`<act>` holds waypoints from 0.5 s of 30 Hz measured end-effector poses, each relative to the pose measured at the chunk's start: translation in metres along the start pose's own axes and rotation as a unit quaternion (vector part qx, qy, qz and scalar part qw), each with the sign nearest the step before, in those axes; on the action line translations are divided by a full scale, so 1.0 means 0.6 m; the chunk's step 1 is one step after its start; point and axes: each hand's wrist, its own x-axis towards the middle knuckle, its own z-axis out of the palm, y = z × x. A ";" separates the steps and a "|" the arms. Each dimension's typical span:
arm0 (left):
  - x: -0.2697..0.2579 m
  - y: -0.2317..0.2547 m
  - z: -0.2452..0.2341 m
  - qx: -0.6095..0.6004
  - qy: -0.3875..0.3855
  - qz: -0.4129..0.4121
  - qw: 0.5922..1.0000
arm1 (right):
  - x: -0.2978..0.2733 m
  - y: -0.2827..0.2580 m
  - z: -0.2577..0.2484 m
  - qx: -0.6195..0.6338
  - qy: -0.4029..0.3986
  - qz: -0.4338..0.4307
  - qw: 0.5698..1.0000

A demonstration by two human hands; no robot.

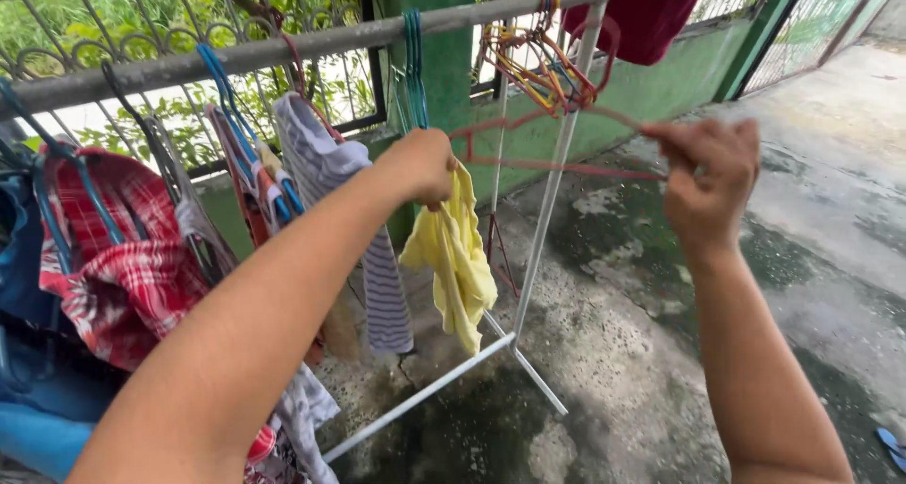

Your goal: Hanging wet clothes on a laundry rack using hangers.

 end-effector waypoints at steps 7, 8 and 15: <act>-0.018 -0.015 -0.027 -0.112 -0.014 -0.037 0.993 | -0.022 -0.041 -0.043 0.030 -0.009 0.027 0.999; -0.026 -0.013 -0.037 -0.160 -0.027 -0.052 0.985 | -0.018 -0.045 -0.042 0.024 -0.019 0.011 0.999; -0.134 0.076 -0.074 -0.251 0.018 0.030 0.967 | -0.046 -0.108 0.011 0.078 -0.051 0.038 0.995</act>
